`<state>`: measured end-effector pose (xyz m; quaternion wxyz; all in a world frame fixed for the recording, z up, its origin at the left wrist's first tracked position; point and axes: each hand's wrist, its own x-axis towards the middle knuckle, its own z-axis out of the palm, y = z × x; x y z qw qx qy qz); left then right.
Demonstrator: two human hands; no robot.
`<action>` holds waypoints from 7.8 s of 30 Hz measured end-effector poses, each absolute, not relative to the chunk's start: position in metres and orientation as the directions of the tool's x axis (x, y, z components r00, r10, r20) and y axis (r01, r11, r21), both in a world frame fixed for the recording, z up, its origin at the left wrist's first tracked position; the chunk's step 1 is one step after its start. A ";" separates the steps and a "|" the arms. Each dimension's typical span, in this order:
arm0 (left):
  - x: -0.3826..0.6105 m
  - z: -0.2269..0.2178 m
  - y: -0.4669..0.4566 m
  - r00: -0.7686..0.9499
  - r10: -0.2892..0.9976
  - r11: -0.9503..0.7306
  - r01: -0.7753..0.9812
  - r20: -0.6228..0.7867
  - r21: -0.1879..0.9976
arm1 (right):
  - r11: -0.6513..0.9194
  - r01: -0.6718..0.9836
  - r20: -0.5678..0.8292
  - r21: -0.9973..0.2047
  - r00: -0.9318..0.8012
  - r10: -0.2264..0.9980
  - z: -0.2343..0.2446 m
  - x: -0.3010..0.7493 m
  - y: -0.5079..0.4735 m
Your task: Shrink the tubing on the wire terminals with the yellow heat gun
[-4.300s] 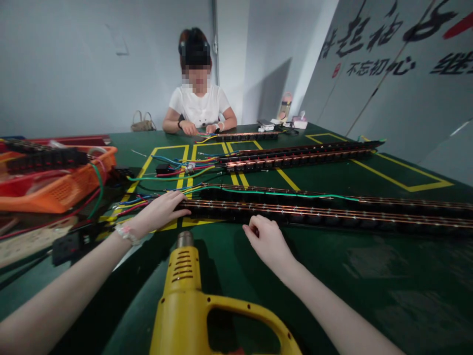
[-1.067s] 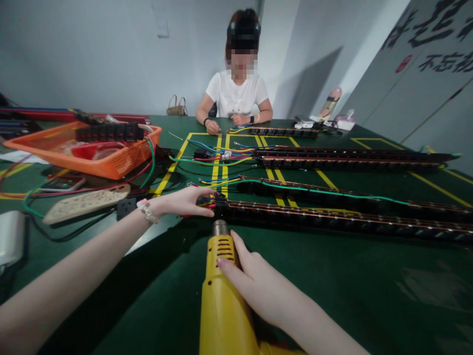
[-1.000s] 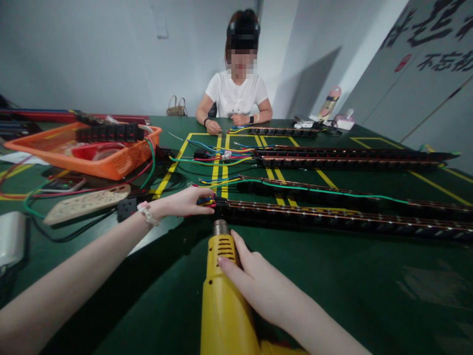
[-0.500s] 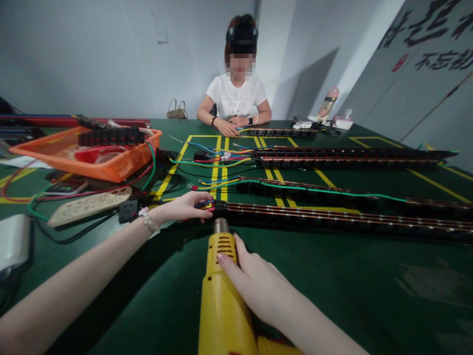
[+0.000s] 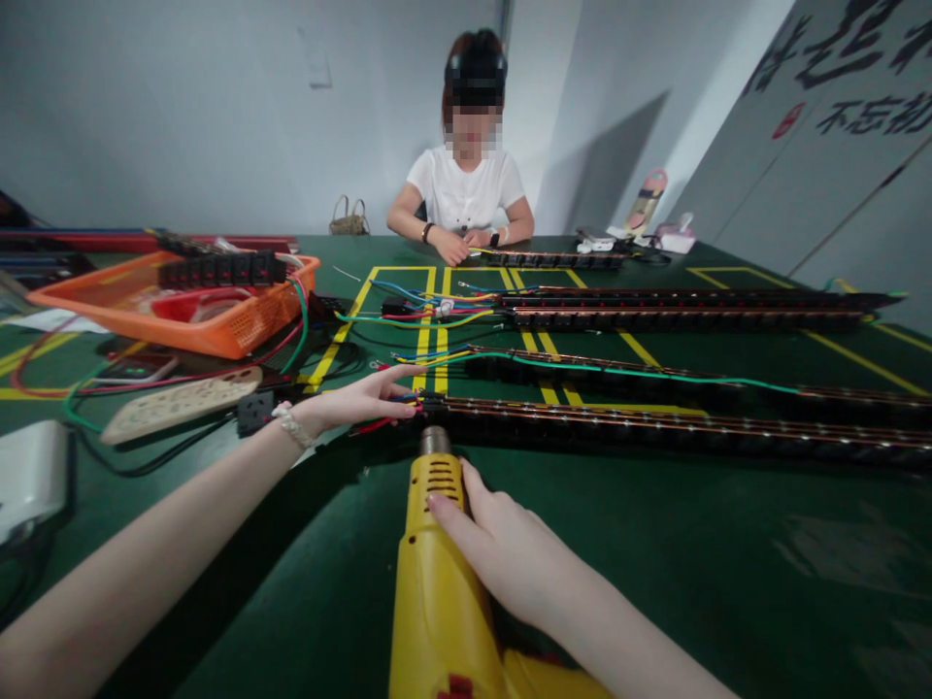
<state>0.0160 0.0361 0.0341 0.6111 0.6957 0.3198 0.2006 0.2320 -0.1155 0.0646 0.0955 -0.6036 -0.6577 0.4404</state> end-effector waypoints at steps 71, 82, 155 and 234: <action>-0.019 0.010 -0.008 0.389 0.906 -0.377 0.558 0.168 0.739 | 0.285 0.813 -0.285 -0.507 -0.470 0.835 0.067 0.271 -0.080; -0.021 0.016 -0.012 0.391 0.907 -0.364 0.551 0.153 0.751 | 0.027 0.863 -0.443 -0.504 -0.286 0.850 0.062 0.263 -0.084; -0.040 0.016 0.011 0.549 0.834 -0.106 0.244 -0.047 0.964 | 0.338 0.820 -0.170 -0.462 -0.456 0.874 0.060 0.256 -0.097; -0.031 0.015 0.000 0.348 0.910 -0.402 0.614 0.224 0.679 | 0.712 0.701 -0.093 -0.029 -0.711 0.697 0.051 0.202 -0.082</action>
